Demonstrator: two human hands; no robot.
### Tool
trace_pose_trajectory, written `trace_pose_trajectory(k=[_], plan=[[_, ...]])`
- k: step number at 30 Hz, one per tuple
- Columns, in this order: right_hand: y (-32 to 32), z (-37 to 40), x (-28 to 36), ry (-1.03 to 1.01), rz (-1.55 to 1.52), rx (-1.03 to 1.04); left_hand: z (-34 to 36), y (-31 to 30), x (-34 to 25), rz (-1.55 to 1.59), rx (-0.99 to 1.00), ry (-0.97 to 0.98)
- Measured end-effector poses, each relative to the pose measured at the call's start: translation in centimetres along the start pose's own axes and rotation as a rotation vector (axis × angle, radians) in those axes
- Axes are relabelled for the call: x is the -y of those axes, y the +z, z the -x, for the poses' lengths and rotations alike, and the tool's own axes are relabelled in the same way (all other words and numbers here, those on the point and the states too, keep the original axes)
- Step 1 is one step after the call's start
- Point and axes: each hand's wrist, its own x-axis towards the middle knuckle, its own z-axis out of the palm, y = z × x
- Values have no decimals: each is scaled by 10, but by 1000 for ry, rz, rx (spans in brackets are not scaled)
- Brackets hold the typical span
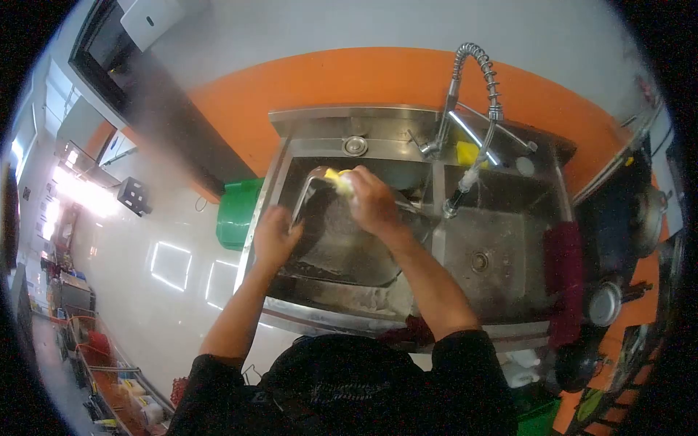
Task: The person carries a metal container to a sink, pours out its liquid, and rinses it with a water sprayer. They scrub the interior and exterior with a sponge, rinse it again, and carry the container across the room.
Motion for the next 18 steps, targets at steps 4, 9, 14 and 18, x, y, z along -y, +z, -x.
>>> trace_pose_trajectory(k=[4,9,14,18], plan=[[-4,1,-8,72,-77,-48,14,3,9,-266,350,-27],[18,3,-10,75,180,-498,-4,1,-14,-373,418,-40],[11,3,13,-91,65,-472,-20,-6,-38,-407,495,-81],[12,1,32,-278,69,-100,-23,0,-39,-449,591,-124]])
